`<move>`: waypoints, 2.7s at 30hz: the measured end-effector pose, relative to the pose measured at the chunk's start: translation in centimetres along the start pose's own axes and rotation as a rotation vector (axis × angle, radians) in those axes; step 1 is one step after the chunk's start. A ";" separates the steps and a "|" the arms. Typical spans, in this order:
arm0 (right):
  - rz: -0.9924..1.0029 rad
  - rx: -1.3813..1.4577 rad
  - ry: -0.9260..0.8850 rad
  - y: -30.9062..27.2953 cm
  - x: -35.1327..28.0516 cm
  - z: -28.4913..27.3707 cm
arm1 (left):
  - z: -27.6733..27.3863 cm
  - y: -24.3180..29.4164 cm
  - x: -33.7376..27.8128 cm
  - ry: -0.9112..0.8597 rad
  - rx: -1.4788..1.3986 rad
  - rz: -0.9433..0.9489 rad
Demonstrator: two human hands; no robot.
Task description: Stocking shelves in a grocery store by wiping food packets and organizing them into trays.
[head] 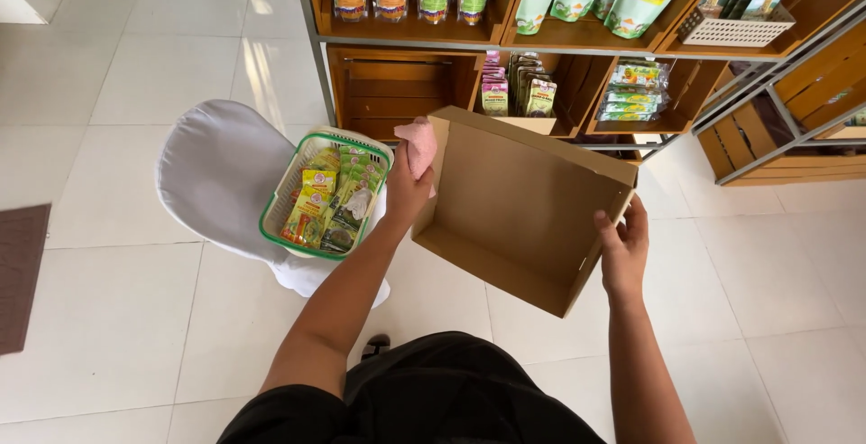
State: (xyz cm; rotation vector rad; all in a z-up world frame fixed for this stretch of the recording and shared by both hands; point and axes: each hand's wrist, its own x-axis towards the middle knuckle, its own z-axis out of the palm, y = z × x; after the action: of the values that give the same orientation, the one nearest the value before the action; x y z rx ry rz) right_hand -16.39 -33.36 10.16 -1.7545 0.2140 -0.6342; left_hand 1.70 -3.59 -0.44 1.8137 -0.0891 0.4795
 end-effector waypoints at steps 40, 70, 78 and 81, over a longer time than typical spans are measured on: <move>0.523 0.676 -0.147 2.5 -9.4 11.3 | -2.2 1.9 -0.9 -0.095 0.654 0.294; 0.629 0.684 -0.195 2.2 -7.8 5.4 | 1.4 10.9 -7.0 -1.113 -0.034 0.588; 0.453 0.696 -0.013 3.8 -4.8 1.7 | 1.5 4.9 -5.5 -1.280 0.468 0.368; 0.364 0.627 -0.017 4.9 -4.1 1.4 | 4.6 0.8 -1.0 -0.573 0.649 0.878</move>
State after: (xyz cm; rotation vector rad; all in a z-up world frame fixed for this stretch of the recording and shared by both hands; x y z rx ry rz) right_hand -18.22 -31.73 4.07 -1.0801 0.2792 -0.3642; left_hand 1.83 -8.35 -1.05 2.4569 -1.2878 0.6143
